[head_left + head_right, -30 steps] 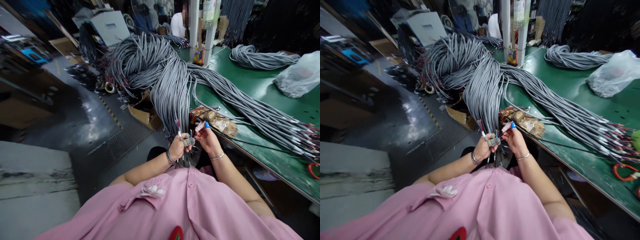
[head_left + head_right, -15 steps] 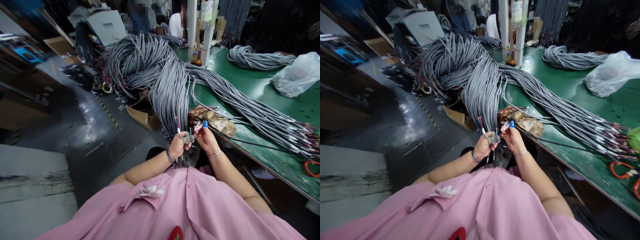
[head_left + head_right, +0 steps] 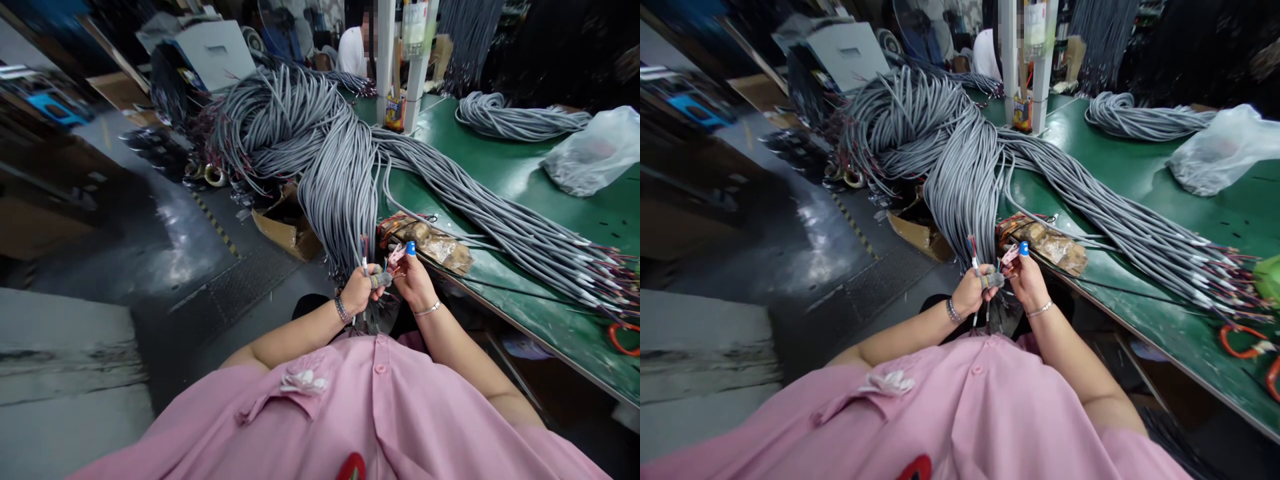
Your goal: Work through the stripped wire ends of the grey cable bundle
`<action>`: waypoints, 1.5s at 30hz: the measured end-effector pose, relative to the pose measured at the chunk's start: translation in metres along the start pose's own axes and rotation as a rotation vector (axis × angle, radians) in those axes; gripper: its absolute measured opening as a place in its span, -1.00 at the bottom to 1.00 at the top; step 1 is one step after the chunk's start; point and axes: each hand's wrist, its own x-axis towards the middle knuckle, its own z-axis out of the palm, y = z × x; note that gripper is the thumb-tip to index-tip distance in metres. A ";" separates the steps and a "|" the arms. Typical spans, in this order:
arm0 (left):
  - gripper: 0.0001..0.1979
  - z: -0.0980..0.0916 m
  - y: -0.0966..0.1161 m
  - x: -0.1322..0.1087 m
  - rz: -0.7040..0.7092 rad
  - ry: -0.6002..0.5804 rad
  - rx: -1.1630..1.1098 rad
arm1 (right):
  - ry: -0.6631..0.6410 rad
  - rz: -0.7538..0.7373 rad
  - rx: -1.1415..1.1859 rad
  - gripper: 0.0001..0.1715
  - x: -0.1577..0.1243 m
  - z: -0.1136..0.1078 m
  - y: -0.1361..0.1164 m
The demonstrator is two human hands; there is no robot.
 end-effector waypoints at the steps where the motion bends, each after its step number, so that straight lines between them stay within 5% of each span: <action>1: -0.62 0.000 0.001 -0.001 0.000 0.001 -0.001 | -0.006 0.012 0.002 -0.52 0.000 -0.002 0.001; 7: -0.63 -0.003 0.001 -0.010 0.016 0.023 0.013 | -0.053 0.111 0.051 -0.49 -0.003 -0.010 -0.003; 11: -0.64 -0.003 0.002 -0.014 0.038 0.049 -0.029 | -0.004 0.051 0.007 -0.70 -0.007 -0.006 -0.007; 17: -0.69 0.001 0.004 -0.008 0.070 0.074 -0.118 | -0.016 0.023 -0.048 -0.58 -0.011 -0.002 -0.005; 28: -0.65 0.001 0.000 -0.003 0.032 0.072 -0.042 | 0.000 -0.038 -0.020 -0.66 -0.003 -0.008 0.002; 39: -0.63 -0.002 0.001 -0.016 0.044 0.076 -0.029 | -0.020 0.104 0.005 -0.48 -0.011 -0.006 -0.008; 45: -0.63 -0.007 -0.003 -0.019 0.063 0.064 0.003 | -0.176 0.262 -0.219 -0.49 -0.028 -0.009 -0.015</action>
